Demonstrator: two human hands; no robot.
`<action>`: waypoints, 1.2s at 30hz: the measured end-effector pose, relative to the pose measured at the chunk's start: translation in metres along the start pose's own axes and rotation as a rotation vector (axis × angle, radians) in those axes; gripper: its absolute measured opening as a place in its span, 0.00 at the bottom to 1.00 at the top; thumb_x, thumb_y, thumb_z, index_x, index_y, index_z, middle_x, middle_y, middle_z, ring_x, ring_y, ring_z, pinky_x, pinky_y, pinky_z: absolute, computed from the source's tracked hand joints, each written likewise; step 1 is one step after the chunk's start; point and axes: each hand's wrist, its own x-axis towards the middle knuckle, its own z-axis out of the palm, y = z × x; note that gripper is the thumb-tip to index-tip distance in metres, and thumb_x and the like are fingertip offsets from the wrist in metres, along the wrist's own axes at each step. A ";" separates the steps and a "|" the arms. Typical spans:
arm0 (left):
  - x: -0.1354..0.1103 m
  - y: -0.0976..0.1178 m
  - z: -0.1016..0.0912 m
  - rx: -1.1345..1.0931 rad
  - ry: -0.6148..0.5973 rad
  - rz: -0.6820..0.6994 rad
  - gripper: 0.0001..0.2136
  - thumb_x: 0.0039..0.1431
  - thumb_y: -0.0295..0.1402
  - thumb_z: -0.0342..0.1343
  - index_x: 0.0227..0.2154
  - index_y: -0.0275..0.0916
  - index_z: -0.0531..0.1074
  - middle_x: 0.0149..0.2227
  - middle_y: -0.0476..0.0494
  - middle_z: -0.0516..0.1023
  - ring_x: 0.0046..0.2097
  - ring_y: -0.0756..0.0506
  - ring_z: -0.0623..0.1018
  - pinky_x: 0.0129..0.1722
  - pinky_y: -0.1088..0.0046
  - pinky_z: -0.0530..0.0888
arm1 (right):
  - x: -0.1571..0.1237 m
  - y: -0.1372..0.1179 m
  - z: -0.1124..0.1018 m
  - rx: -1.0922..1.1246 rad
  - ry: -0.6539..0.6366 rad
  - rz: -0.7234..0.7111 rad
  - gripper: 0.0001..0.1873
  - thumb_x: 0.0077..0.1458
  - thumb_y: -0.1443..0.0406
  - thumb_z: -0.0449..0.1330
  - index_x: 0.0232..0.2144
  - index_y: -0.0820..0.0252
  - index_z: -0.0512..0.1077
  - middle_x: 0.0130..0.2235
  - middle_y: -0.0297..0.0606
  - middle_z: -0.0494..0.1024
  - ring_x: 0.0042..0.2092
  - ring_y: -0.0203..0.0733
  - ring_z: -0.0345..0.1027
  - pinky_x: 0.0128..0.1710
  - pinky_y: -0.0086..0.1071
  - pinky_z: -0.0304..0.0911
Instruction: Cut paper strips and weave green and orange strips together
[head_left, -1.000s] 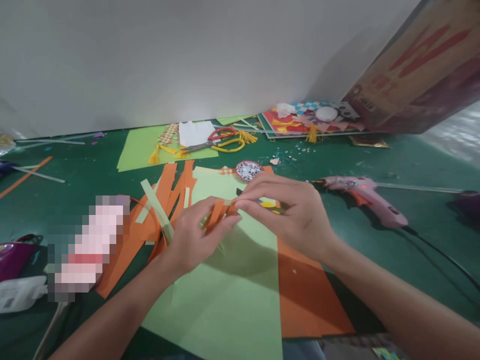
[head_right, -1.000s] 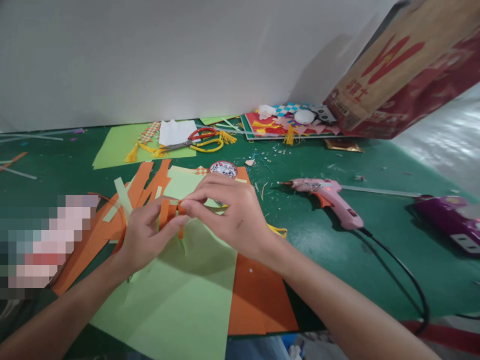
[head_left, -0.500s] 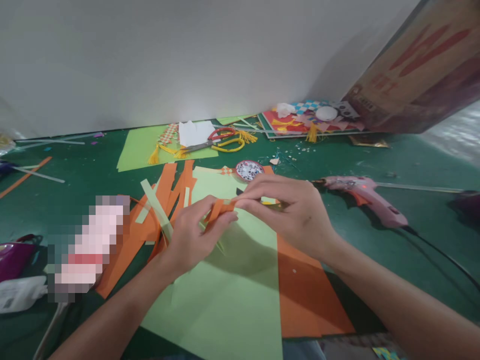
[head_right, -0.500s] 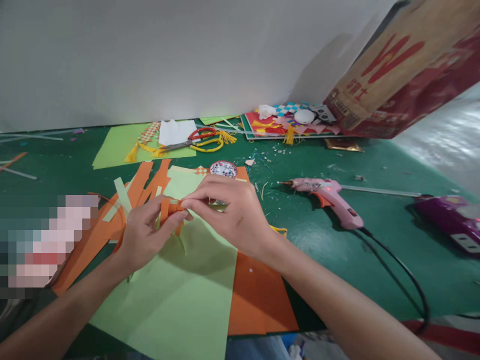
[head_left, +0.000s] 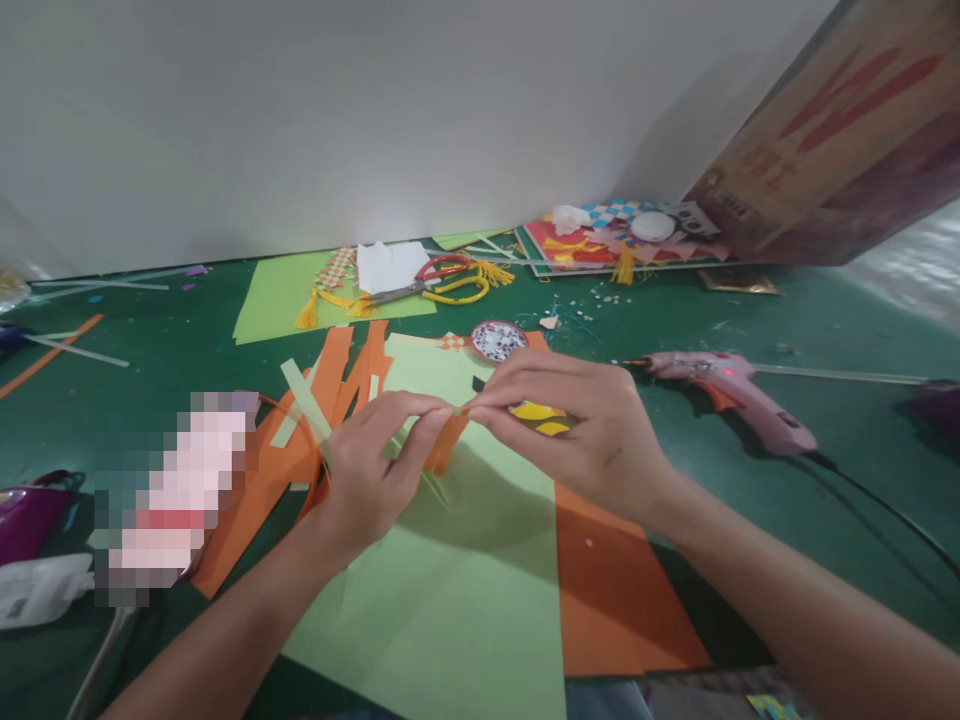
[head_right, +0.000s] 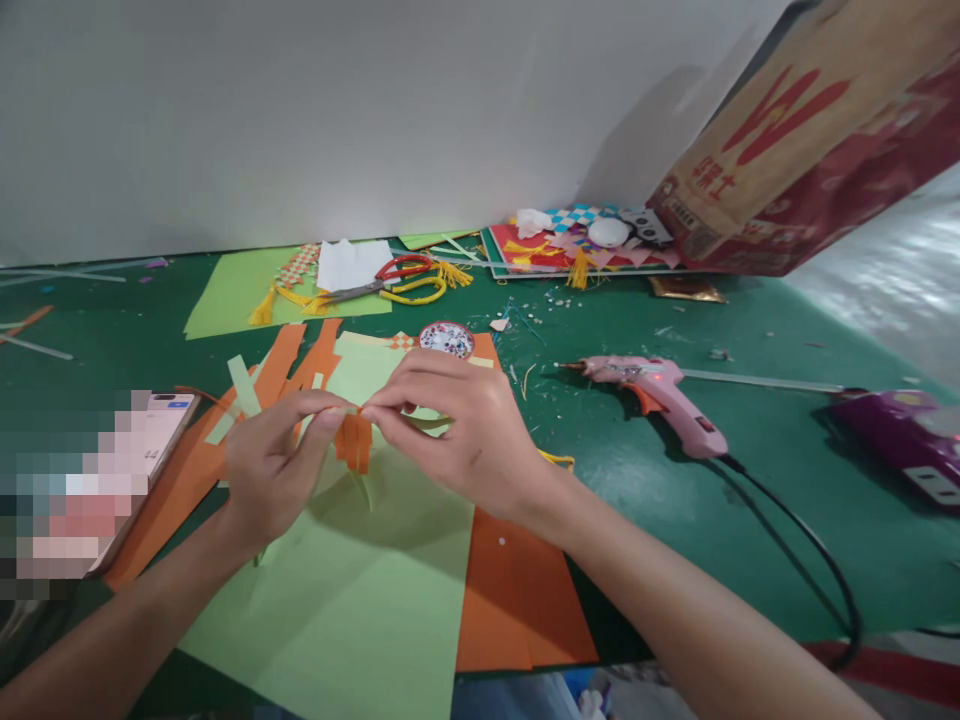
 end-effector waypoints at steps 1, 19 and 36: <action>0.000 0.000 0.000 0.018 0.004 0.006 0.07 0.62 0.28 0.51 0.29 0.40 0.71 0.27 0.48 0.79 0.30 0.51 0.78 0.32 0.78 0.75 | 0.000 0.000 0.000 -0.005 0.003 -0.005 0.08 0.53 0.71 0.59 0.24 0.58 0.72 0.25 0.33 0.76 0.28 0.33 0.69 0.30 0.27 0.66; -0.004 0.002 0.000 -0.033 0.012 -0.139 0.09 0.63 0.34 0.51 0.27 0.41 0.71 0.25 0.51 0.79 0.27 0.52 0.78 0.26 0.79 0.73 | -0.001 -0.003 0.002 0.025 0.034 -0.036 0.07 0.53 0.73 0.59 0.25 0.59 0.71 0.25 0.34 0.75 0.28 0.33 0.68 0.29 0.28 0.65; -0.003 0.002 0.002 -0.072 0.012 -0.177 0.07 0.62 0.35 0.52 0.29 0.44 0.72 0.28 0.50 0.80 0.28 0.50 0.78 0.28 0.74 0.76 | 0.000 -0.002 0.001 0.006 0.044 0.016 0.09 0.53 0.72 0.58 0.24 0.57 0.70 0.25 0.32 0.75 0.28 0.34 0.68 0.28 0.29 0.65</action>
